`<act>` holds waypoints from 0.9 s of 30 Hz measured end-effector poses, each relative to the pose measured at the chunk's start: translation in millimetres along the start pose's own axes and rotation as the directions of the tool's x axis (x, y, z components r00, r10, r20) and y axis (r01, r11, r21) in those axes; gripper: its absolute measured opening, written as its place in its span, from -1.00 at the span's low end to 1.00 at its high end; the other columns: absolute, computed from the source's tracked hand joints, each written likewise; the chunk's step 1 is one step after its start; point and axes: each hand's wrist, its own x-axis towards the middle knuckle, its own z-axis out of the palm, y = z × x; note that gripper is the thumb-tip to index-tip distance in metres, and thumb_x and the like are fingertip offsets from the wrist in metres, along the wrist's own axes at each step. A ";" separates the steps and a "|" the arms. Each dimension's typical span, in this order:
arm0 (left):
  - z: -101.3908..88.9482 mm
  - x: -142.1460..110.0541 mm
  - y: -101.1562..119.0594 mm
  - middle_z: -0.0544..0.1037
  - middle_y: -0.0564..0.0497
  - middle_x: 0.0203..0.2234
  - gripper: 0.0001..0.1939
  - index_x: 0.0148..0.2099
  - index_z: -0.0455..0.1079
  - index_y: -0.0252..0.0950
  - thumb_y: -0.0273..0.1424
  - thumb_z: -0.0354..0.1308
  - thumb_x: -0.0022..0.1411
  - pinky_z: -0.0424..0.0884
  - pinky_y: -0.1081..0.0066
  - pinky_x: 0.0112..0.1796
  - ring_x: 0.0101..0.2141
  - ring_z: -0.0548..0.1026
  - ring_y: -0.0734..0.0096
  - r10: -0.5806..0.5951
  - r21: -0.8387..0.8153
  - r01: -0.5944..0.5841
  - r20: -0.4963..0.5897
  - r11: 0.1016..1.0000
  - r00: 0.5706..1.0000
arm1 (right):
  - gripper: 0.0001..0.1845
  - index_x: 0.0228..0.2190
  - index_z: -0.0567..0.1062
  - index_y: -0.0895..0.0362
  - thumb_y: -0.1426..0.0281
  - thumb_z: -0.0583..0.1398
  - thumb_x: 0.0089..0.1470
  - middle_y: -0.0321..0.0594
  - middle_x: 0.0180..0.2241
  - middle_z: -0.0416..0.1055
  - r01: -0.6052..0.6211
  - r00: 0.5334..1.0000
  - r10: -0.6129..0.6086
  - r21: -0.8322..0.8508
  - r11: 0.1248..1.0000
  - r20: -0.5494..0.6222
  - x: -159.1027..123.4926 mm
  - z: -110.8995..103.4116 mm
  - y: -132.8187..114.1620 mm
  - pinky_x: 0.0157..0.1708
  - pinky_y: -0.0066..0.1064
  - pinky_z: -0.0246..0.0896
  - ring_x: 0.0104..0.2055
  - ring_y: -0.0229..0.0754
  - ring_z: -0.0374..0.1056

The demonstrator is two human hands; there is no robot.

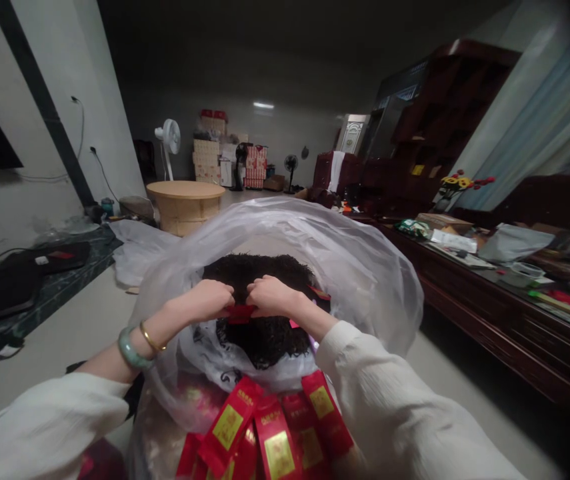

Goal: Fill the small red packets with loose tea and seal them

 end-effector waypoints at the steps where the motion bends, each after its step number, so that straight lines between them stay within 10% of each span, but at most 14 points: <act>1: -0.1 0.8 -0.1 0.45 0.06 -0.57 -0.85 -0.51 0.46 -0.22 -0.37 0.22 0.10 0.22 0.48 -0.50 -0.54 0.44 0.44 -0.002 0.003 0.002 -0.001 1.000 1.000 | -0.82 -0.34 0.59 0.07 0.25 0.26 0.04 -0.15 -0.26 0.52 -0.014 1.000 0.014 0.006 1.000 0.000 0.6 1.2 0.2 -0.29 -0.37 0.23 -0.21 -0.10 0.43; 10: -9.7 -1.7 -4.1 0.51 0.02 -0.48 -0.87 -0.44 0.50 -0.19 -0.28 0.25 0.10 0.18 0.48 -0.51 -0.47 0.47 0.37 -0.008 0.092 0.002 0.059 0.996 0.998 | -0.67 -0.32 0.59 0.07 0.09 0.21 0.08 -0.13 -0.32 0.54 -0.091 0.996 0.091 0.037 0.995 -0.005 -4.5 3.8 1.7 -0.32 -0.36 0.25 -0.23 -0.07 0.46; 17: 10.2 1.9 -12.9 0.51 0.03 -0.44 -0.83 -0.33 0.49 -0.25 -0.28 0.14 0.19 0.23 0.52 -0.47 -0.48 0.44 0.45 -0.019 -0.287 -0.002 -0.072 0.958 0.997 | -0.67 -0.31 0.59 0.10 0.11 0.23 0.06 -0.10 -0.25 0.50 -0.178 0.984 0.180 0.140 0.974 -0.002 -5.3 3.3 3.7 -0.39 -0.40 0.22 -0.22 -0.07 0.43; 27: 19.1 6.7 -3.6 0.47 0.02 -0.41 -0.85 -0.30 0.42 -0.30 -0.35 0.07 0.22 0.26 0.50 -0.38 -0.39 0.41 0.41 -0.017 -0.394 -0.021 -0.093 0.919 0.996 | -0.68 -0.19 0.54 0.11 0.20 0.28 0.04 -0.09 -0.13 0.42 -0.121 0.936 0.214 0.318 0.940 -0.278 -23.3 6.2 7.3 -0.13 -0.30 0.23 -0.06 -0.07 0.29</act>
